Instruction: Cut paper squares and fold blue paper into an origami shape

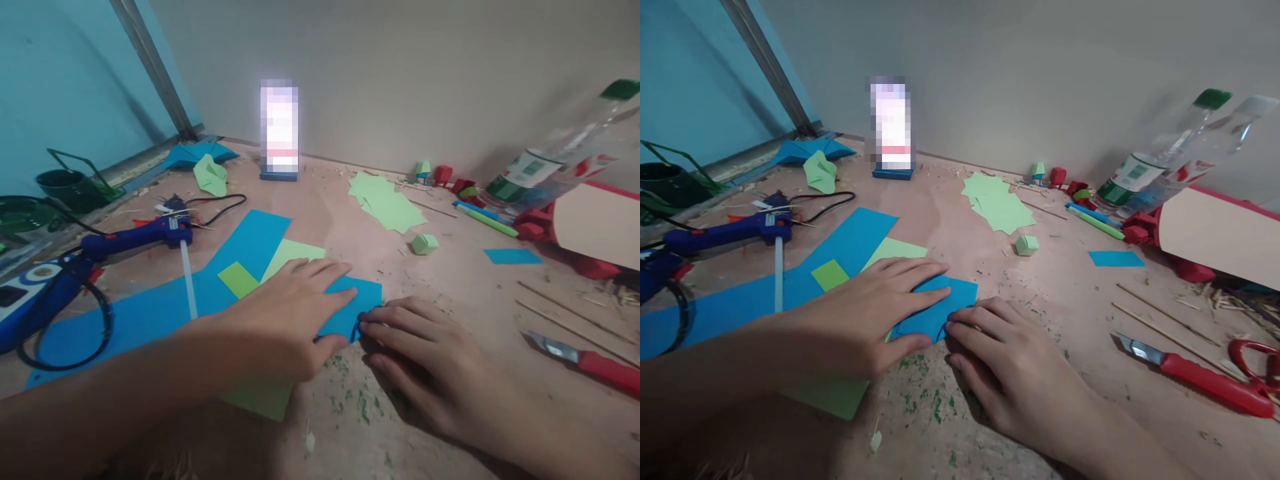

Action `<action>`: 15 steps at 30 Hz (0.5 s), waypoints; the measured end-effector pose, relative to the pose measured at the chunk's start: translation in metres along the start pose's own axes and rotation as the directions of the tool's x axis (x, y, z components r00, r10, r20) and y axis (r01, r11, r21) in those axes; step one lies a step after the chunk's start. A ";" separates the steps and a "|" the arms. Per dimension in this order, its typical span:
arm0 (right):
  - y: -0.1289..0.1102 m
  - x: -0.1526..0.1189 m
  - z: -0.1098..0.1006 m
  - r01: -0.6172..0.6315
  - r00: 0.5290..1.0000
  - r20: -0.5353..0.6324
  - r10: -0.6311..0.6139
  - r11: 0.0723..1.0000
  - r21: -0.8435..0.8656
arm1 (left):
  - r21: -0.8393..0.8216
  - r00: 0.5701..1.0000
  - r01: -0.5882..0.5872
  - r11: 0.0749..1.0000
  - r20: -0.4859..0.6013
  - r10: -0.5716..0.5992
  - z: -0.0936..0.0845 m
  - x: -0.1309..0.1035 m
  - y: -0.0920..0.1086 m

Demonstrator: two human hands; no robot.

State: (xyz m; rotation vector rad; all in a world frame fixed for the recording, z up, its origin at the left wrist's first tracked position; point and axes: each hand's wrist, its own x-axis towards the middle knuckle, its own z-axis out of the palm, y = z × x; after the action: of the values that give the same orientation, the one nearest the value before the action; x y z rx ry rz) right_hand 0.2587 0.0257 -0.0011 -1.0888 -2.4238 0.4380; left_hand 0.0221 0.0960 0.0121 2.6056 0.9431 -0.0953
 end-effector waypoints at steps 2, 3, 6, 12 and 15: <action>0.000 -0.001 0.001 0.001 1.000 -0.013 -0.001 1.000 -0.017 | -0.031 0.999 0.012 0.999 0.040 -0.011 0.001 -0.001 0.000; -0.001 -0.001 0.002 0.000 1.000 -0.021 -0.001 1.000 -0.025 | -0.038 0.999 0.010 0.999 0.034 -0.008 0.002 -0.002 0.000; -0.005 -0.001 0.002 -0.010 1.000 -0.030 0.009 0.999 -0.040 | -0.015 1.000 -0.010 1.000 -0.022 0.010 0.003 -0.004 0.001; -0.016 0.002 -0.001 -0.047 0.998 -0.033 0.044 0.992 -0.114 | -0.034 0.996 -0.055 0.998 -0.067 0.052 -0.010 -0.010 0.007; -0.015 0.001 -0.001 -0.037 0.999 -0.009 0.036 0.990 -0.139 | -0.001 0.985 -0.091 0.996 -0.147 0.090 -0.014 -0.011 0.008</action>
State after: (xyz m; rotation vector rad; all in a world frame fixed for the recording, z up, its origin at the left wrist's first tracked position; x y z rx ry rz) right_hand 0.2488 0.0169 0.0067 -1.1922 -2.4631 0.2798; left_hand 0.0175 0.0889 0.0294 2.6727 0.8690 0.1257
